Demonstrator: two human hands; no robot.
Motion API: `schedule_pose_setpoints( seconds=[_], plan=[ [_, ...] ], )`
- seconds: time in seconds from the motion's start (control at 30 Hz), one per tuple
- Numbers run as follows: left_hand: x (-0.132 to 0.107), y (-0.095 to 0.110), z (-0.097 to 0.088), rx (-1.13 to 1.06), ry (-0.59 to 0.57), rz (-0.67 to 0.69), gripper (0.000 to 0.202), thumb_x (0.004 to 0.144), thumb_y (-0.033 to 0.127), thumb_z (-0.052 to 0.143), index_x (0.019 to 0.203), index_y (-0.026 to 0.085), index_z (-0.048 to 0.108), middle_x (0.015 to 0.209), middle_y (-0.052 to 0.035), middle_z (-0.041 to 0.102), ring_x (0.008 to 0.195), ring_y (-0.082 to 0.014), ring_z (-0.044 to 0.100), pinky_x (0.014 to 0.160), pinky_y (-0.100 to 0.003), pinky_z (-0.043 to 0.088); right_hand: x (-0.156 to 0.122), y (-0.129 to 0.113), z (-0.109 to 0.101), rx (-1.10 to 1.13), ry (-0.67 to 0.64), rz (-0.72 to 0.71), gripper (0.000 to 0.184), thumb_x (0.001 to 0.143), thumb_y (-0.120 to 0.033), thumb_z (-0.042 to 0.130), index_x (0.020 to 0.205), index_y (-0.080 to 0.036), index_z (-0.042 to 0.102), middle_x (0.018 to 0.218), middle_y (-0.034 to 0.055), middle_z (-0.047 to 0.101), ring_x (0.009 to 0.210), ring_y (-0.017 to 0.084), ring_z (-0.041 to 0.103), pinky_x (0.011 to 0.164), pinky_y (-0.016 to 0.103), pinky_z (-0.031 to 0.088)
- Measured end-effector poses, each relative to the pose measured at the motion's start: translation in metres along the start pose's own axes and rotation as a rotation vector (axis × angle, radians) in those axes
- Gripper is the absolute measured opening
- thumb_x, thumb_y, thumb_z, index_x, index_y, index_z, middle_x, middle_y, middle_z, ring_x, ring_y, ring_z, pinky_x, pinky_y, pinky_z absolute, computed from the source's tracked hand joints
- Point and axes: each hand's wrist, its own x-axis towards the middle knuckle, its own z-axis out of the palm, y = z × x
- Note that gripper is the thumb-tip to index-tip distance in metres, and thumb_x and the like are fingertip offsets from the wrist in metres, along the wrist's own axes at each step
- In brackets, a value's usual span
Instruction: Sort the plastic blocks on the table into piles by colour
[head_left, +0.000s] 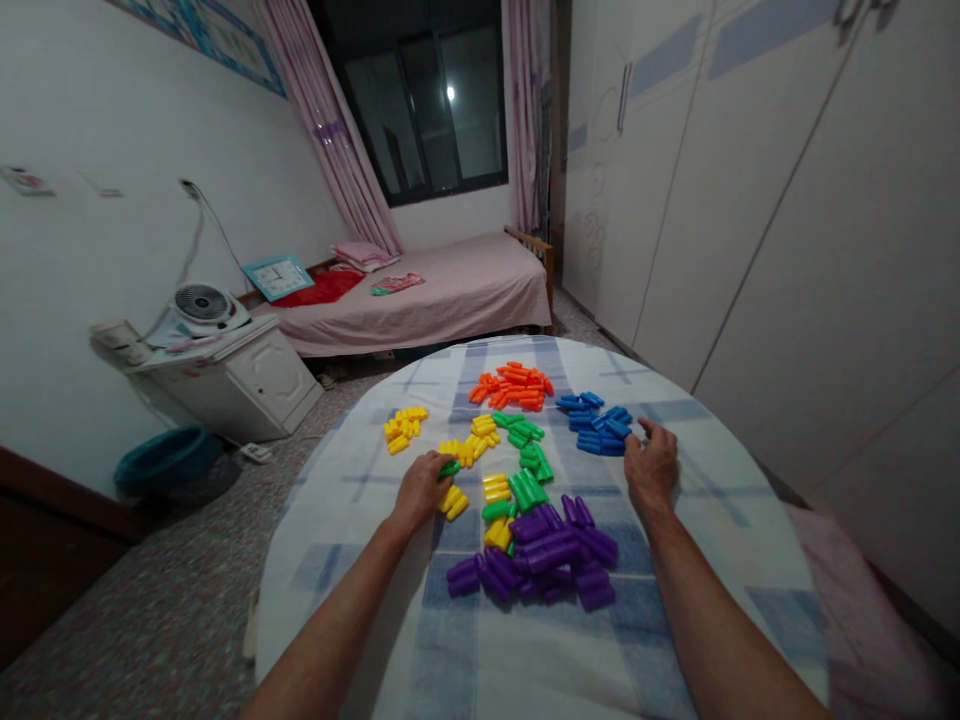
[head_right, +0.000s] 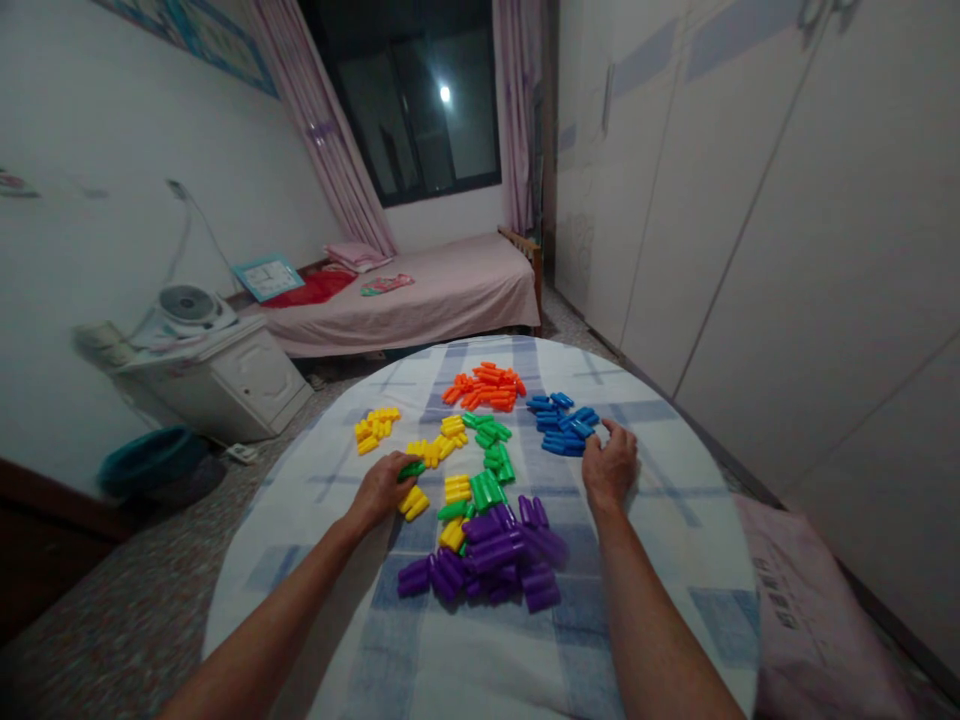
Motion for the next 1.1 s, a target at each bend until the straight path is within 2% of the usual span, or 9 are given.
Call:
schedule_pose_setpoints(
  seconds=[0.07, 0.17, 0.23, 0.33, 0.47, 0.63, 0.73, 0.87, 1.1],
  plan=[
    [0.003, 0.002, -0.001, -0.116, 0.015, -0.043, 0.032, 0.070, 0.012, 0.056, 0.098, 0.022, 0.067, 0.092, -0.0048, 0.063, 0.093, -0.0190, 0.057, 0.087, -0.030, 0.042, 0.000, 0.000, 0.000, -0.002, 0.004, 0.001, 0.042, 0.073, -0.026, 0.041, 0.109, -0.017, 0.059, 0.106, 0.0106, 0.056, 0.094, 0.024, 0.051, 0.085, 0.036, 0.038],
    [0.007, 0.006, -0.007, -0.447, 0.074, -0.209, 0.033, 0.067, 0.015, 0.057, 0.098, 0.019, 0.067, 0.084, -0.0027, 0.063, 0.087, -0.0179, 0.059, 0.081, -0.029, 0.046, -0.001, -0.001, -0.001, 0.000, -0.008, 0.001, 0.041, 0.073, -0.026, 0.041, 0.109, -0.016, 0.059, 0.107, 0.0110, 0.055, 0.095, 0.024, 0.052, 0.086, 0.037, 0.038],
    [0.010, 0.010, -0.015, -0.608, 0.088, -0.286, 0.033, 0.073, 0.021, 0.052, 0.104, 0.016, 0.063, 0.081, -0.0028, 0.064, 0.081, -0.0160, 0.061, 0.073, -0.028, 0.049, -0.001, -0.001, -0.001, 0.012, -0.011, -0.002, 0.041, 0.074, -0.027, 0.041, 0.109, -0.016, 0.059, 0.109, 0.0113, 0.055, 0.095, 0.023, 0.052, 0.086, 0.037, 0.039],
    [0.020, 0.018, -0.024, -0.659, 0.078, -0.295, 0.032, 0.081, 0.026, 0.040, 0.102, 0.015, 0.061, 0.080, -0.0046, 0.065, 0.072, -0.0135, 0.063, 0.062, -0.026, 0.051, -0.001, 0.000, -0.001, 0.024, -0.005, -0.005, 0.040, 0.075, -0.027, 0.041, 0.109, -0.016, 0.058, 0.110, 0.0115, 0.054, 0.094, 0.022, 0.053, 0.085, 0.036, 0.039],
    [0.049, 0.040, -0.023, -0.551, 0.084, -0.252, 0.025, 0.079, 0.029, 0.047, 0.094, 0.014, 0.061, 0.076, -0.0047, 0.063, 0.067, -0.0149, 0.061, 0.056, -0.025, 0.049, -0.001, 0.001, 0.001, 0.013, 0.000, -0.009, 0.040, 0.075, -0.028, 0.041, 0.109, -0.016, 0.058, 0.109, 0.0112, 0.055, 0.093, 0.022, 0.054, 0.083, 0.035, 0.040],
    [0.089, 0.076, -0.004, -0.265, 0.045, -0.032, 0.024, 0.071, 0.014, 0.059, 0.093, 0.022, 0.065, 0.109, -0.0045, 0.062, 0.099, -0.0188, 0.058, 0.081, -0.029, 0.045, 0.000, 0.006, 0.004, 0.019, 0.004, -0.020, 0.039, 0.076, -0.029, 0.041, 0.109, -0.017, 0.058, 0.109, 0.0106, 0.055, 0.092, 0.022, 0.055, 0.081, 0.034, 0.040],
    [0.104, 0.089, 0.006, -0.097, -0.052, 0.067, 0.022, 0.071, 0.010, 0.058, 0.087, 0.023, 0.067, 0.107, -0.0053, 0.063, 0.100, -0.0210, 0.058, 0.084, -0.030, 0.043, 0.000, 0.007, 0.004, 0.018, 0.002, -0.022, 0.039, 0.076, -0.030, 0.041, 0.109, -0.017, 0.058, 0.109, 0.0105, 0.055, 0.091, 0.022, 0.055, 0.082, 0.035, 0.040],
    [0.116, 0.095, 0.016, 0.021, -0.120, 0.082, 0.016, 0.073, 0.011, 0.055, 0.077, 0.019, 0.068, 0.092, -0.0086, 0.065, 0.096, -0.0243, 0.060, 0.081, -0.032, 0.043, -0.001, 0.006, 0.003, 0.019, -0.001, -0.022, 0.038, 0.077, -0.030, 0.041, 0.109, -0.017, 0.058, 0.109, 0.0109, 0.055, 0.092, 0.022, 0.055, 0.082, 0.035, 0.040],
    [0.125, 0.090, 0.024, 0.034, -0.098, 0.099, 0.016, 0.068, 0.014, 0.060, 0.080, 0.019, 0.068, 0.094, -0.0084, 0.066, 0.094, -0.0249, 0.060, 0.080, -0.032, 0.044, -0.002, 0.005, 0.004, 0.017, -0.002, -0.031, 0.038, 0.078, -0.030, 0.040, 0.108, -0.017, 0.058, 0.109, 0.0108, 0.056, 0.091, 0.022, 0.055, 0.080, 0.034, 0.040]
  ],
)
